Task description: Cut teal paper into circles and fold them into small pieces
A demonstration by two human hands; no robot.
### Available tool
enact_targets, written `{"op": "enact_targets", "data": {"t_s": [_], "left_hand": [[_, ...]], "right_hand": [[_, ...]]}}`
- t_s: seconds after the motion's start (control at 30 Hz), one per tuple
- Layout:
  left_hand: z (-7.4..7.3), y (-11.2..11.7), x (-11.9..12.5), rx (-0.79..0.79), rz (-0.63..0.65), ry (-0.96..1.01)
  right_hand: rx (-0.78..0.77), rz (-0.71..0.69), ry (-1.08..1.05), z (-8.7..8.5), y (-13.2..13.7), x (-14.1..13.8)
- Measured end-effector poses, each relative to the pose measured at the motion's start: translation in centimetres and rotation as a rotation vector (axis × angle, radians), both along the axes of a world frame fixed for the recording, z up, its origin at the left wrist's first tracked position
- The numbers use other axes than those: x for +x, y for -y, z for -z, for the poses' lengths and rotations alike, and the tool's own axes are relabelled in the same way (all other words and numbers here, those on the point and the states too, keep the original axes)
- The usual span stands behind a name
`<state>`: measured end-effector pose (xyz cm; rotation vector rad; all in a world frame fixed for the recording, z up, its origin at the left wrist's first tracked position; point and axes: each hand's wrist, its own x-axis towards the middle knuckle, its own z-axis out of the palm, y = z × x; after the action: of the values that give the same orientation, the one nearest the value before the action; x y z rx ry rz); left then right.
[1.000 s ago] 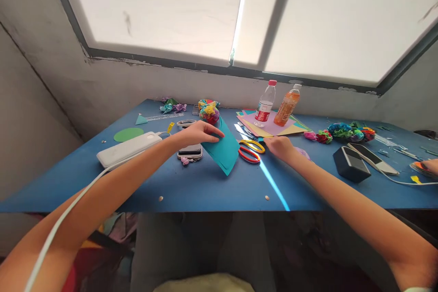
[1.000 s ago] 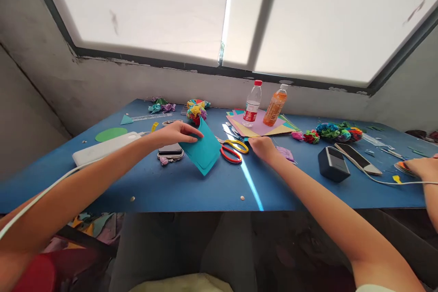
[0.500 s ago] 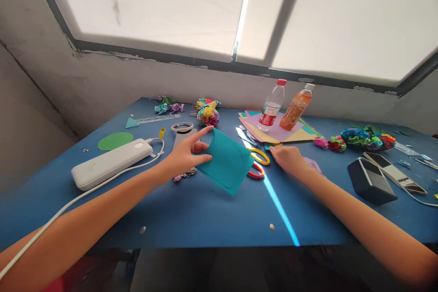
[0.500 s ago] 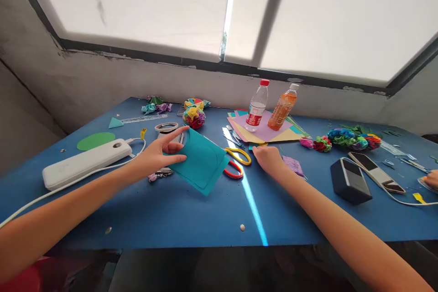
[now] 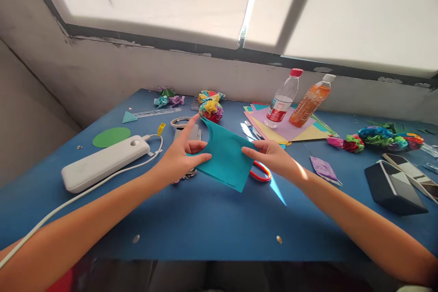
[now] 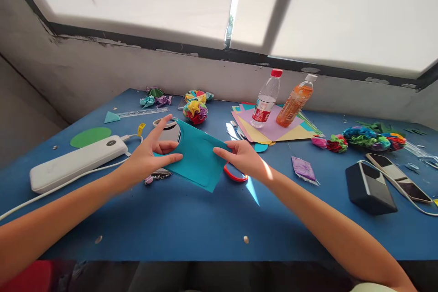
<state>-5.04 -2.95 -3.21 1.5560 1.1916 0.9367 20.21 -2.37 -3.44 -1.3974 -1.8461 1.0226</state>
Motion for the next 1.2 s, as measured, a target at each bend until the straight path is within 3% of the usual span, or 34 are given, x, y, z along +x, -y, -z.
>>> {"op": "enact_targets", "data": {"t_s": [0.1, 0.2, 0.3, 0.43, 0.53, 0.6, 0.67, 0.73, 0.83, 0.93, 1.03, 1.2], "left_hand": [[-0.1, 0.7, 0.1, -0.035, 0.023, 0.229], [0.0, 1.4, 0.6, -0.108, 0.158, 0.478], [0.5, 1.9, 1.3, -0.123, 0.256, 0.418], [1.2, 2.3, 2.0, -0.150, 0.227, 0.122], [1.3, 2.6, 2.3, -0.157, 0.230, 0.021], [1.2, 2.7, 2.3, -0.104, 0.163, 0.010], [1.0, 2.7, 2.3, -0.058, 0.058, 0.043], [0.9, 2.5, 2.1, -0.060, -0.040, 0.119], [0.9, 2.1, 1.8, -0.120, -0.143, 0.189], [0.8, 2.1, 1.7, -0.129, -0.159, 0.173], [0.8, 2.3, 1.7, -0.120, -0.168, 0.162], [0.9, 2.2, 1.7, -0.144, -0.187, 0.206]], "right_hand": [[0.099, 0.116, -0.201, 1.2, 0.0, -0.8], [0.136, 0.221, -0.402, 2.2, 0.1, -1.0], [0.137, 0.206, -0.492, 2.9, 0.5, -1.8], [0.156, 0.151, -0.492, 3.2, 1.9, -3.4], [0.185, 0.089, -0.356, 2.6, 2.5, -3.6], [0.262, 0.079, -0.169, 2.0, 2.4, -2.8], [0.400, 0.129, 0.132, 1.6, 1.7, -1.3], [0.479, 0.259, 0.635, 1.6, 0.9, 0.5], [0.293, 0.136, 0.841, 2.0, 0.0, 2.4], [0.164, 0.013, 0.894, 2.4, -0.1, 2.9], [0.223, -0.008, 0.893, 2.4, 0.5, 2.4], [0.337, 0.071, 0.944, 2.4, 1.5, 1.0]]}}
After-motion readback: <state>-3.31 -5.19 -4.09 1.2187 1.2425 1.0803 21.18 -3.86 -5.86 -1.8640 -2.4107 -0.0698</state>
